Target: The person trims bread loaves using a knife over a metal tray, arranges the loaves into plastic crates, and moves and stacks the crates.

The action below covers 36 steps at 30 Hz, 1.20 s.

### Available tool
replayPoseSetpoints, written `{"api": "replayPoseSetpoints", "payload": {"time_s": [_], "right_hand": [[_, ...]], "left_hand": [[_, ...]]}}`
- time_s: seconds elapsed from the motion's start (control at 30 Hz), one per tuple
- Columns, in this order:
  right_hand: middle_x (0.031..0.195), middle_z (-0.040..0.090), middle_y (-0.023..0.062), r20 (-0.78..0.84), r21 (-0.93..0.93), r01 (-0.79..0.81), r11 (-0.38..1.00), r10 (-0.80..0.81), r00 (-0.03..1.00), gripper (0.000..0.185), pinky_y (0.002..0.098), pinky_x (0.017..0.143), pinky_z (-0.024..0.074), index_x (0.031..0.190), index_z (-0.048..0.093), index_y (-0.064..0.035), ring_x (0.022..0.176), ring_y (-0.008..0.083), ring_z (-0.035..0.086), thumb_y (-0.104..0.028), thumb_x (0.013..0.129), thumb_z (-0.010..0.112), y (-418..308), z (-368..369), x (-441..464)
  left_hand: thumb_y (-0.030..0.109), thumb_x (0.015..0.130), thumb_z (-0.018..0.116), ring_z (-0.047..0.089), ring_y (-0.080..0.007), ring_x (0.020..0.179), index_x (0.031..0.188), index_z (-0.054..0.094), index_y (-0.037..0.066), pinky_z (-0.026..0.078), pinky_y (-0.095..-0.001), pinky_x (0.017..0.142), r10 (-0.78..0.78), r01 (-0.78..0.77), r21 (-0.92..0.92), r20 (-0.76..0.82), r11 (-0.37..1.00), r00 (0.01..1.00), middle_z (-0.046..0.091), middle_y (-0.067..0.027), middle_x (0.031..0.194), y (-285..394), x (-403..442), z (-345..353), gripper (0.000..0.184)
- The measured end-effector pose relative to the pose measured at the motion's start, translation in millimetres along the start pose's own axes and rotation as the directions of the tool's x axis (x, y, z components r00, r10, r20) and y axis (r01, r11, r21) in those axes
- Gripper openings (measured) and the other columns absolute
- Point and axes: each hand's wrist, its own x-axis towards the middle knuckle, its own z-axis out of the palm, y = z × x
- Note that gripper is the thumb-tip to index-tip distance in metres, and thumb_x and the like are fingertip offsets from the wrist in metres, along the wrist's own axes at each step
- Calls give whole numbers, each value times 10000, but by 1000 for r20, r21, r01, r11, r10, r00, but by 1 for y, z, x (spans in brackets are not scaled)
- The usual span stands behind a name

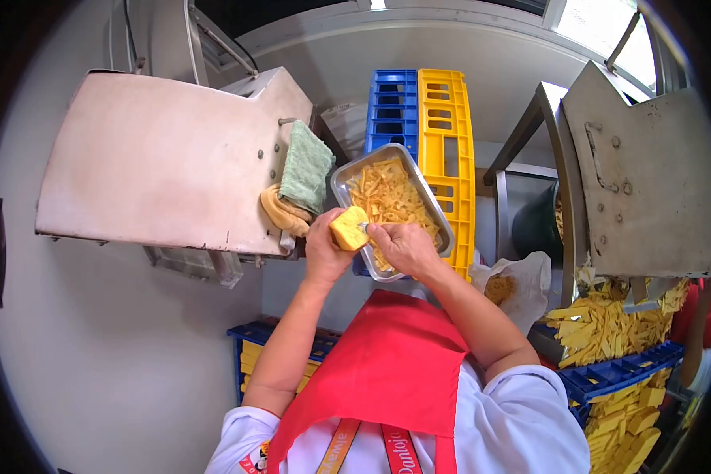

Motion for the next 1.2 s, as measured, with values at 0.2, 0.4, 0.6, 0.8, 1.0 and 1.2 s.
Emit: {"api": "replayPoseSetpoints", "payload": {"time_s": [0.2,0.4,0.6,0.8,1.0,1.2], "right_hand": [[524,539,106,304,331,-364,870,267,914,656,356,517,466,702,644,11,530,203,577,-597,901,497,4,-7,2],[560,538,63,269,492,-372,787,269,925,611,297,454,392,686,598,-14,499,120,520,-606,838,598,11,0,-1],[575,540,34,63,372,-148,916,134,989,595,296,463,397,732,623,-11,516,102,486,-600,804,664,-2,12,-8],[554,543,42,151,448,-202,871,149,977,636,333,483,413,724,639,8,522,121,496,-621,812,629,3,23,-7],[585,571,105,151,325,-200,924,158,976,656,367,523,428,774,651,27,550,183,546,-624,832,583,-4,6,-9],[747,652,225,-211,-362,-61,930,-18,977,649,447,686,490,786,664,-3,747,364,653,-634,852,528,38,-8,2]], "left_hand": [[203,639,802,589,-318,1015,1160,545,99,439,-446,832,89,-82,206,-27,975,996,619,-94,1091,-3,-2,11,590],[278,595,825,584,-347,978,1182,540,114,447,-462,821,-107,116,158,-62,981,992,610,-100,1058,1,-2,9,673],[345,615,808,592,-361,951,1192,530,84,461,-473,812,-87,110,195,-125,975,988,606,-132,1055,1,-5,20,692],[322,636,788,596,-362,947,1184,530,69,471,-468,785,-42,71,204,-142,976,989,613,-141,1026,6,-1,22,657],[259,640,818,626,-375,930,1219,506,35,508,-458,804,-199,201,157,-32,967,980,615,-161,1073,18,5,6,695],[287,846,659,654,-258,982,1319,427,19,536,-400,868,-652,778,-618,545,113,527,591,-131,1197,4,22,-16,591]]}}
